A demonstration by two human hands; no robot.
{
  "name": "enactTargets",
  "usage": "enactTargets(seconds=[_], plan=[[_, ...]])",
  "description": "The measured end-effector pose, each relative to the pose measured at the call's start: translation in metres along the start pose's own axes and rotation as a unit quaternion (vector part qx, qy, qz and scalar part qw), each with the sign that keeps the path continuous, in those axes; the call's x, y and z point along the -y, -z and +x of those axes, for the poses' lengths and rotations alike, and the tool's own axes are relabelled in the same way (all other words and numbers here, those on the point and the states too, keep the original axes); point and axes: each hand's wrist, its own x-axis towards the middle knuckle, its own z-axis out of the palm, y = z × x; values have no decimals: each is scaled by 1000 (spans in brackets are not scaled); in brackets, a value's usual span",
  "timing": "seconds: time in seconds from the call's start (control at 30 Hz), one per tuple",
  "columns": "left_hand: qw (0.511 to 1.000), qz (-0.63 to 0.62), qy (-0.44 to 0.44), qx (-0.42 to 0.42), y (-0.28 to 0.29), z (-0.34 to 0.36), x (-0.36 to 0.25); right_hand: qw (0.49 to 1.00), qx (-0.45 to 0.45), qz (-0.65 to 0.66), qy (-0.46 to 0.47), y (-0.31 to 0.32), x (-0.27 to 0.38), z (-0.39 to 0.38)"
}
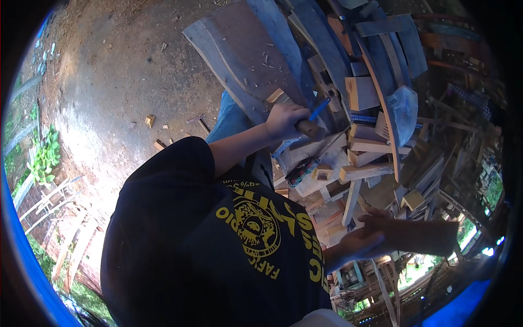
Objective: Chiseling and carving a piece of wood in a workshop.
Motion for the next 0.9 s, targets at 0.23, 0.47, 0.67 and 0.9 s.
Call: enactTargets(seconds=[0.23, 0.47, 0.67, 0.9], plan=[[990, -10, -140, 16, -11, -5, -32, 972, -50, 169, -154, -20, 2, -18], [992, -13, -127, 10, -6, -6, -31, 947, -8, 228, -225, -47, 6, -26], [992, -11, -128, 8, -5, -4, -31, 944, 0, 240, -225, -48, 4, -22], [993, -7, -119, 13, -8, -6, -31, 938, -2, 245, -243, -51, 2, -23]])
